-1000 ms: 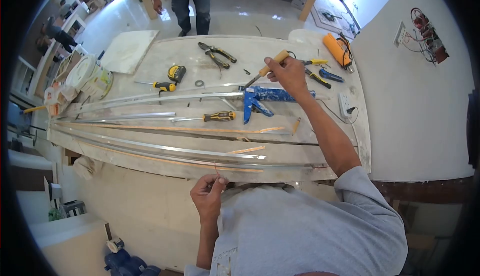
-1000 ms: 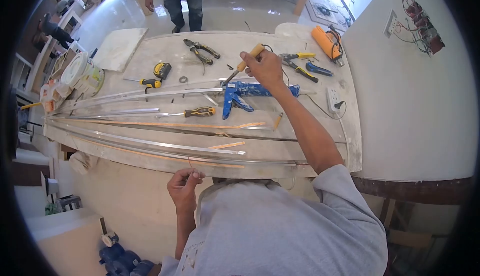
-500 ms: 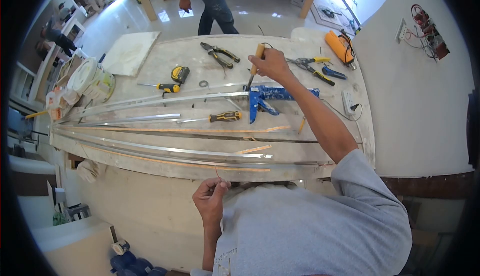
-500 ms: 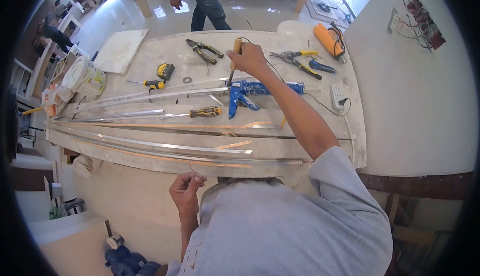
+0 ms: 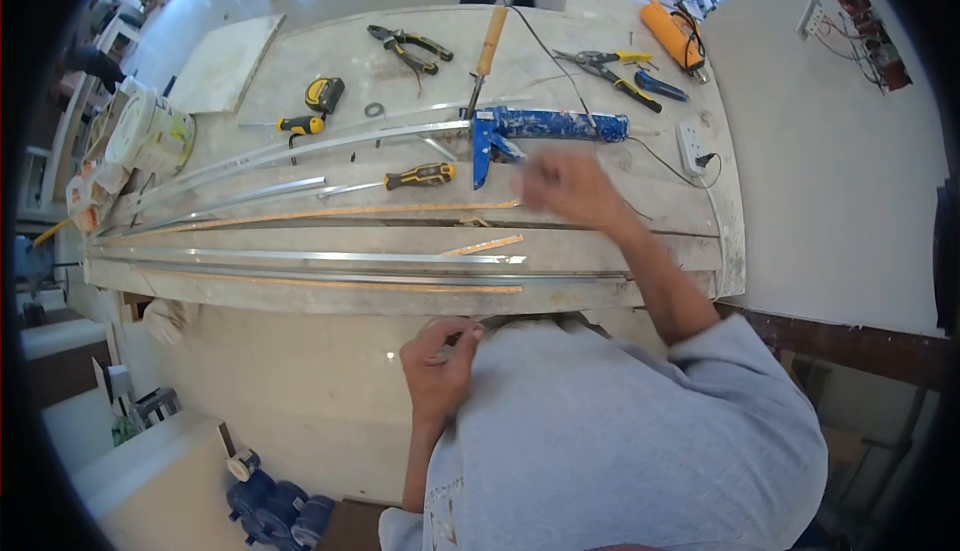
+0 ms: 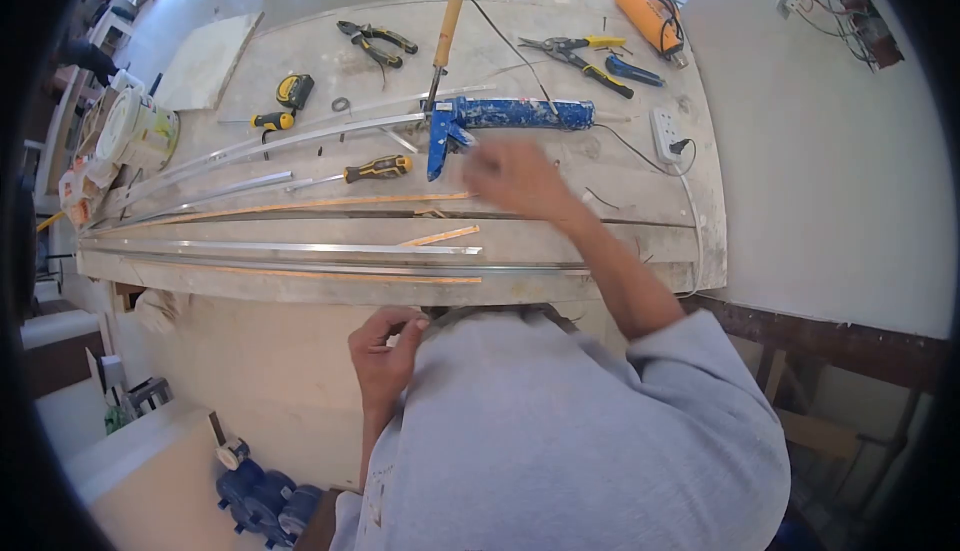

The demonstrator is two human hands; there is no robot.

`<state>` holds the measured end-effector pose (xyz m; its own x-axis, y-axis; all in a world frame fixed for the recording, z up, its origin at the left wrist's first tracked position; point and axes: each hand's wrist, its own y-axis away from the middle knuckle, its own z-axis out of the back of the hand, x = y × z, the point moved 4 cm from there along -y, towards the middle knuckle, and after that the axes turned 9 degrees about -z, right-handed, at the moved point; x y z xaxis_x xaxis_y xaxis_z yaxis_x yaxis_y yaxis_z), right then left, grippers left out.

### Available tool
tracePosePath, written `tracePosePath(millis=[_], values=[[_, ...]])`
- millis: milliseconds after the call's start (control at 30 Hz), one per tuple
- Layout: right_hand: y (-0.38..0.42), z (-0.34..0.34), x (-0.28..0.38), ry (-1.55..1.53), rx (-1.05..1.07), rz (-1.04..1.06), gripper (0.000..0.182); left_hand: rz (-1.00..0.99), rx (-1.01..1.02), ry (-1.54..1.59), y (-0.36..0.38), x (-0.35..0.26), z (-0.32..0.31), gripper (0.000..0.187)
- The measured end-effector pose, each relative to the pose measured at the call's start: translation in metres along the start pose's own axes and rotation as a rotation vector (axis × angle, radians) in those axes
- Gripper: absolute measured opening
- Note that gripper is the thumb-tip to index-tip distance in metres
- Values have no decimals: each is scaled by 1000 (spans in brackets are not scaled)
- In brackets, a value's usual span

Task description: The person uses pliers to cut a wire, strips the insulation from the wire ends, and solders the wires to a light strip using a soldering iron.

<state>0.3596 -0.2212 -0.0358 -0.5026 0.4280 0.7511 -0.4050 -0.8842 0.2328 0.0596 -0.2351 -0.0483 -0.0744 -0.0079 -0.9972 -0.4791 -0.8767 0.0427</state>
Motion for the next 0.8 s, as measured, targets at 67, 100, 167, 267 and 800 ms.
tracePosePath(millis=[67, 100, 167, 267, 800], values=[[71, -19, 10, -124, 217, 61, 32, -159, 188, -244, -6, -11, -19, 7], [95, -27, 8, -315, 301, 123, 34, -265, 258, -349, -7, -11, -25, 12], [122, -30, 11, -223, 255, 194, 29, -299, 289, -407, -7, -12, -34, 12], [131, -25, 9, -106, 187, 266, 21, -353, 340, -462, -7, -15, -41, 11], [137, -31, 9, 7, 194, 362, 16, -448, 467, -528, -10, -24, -34, 11]])
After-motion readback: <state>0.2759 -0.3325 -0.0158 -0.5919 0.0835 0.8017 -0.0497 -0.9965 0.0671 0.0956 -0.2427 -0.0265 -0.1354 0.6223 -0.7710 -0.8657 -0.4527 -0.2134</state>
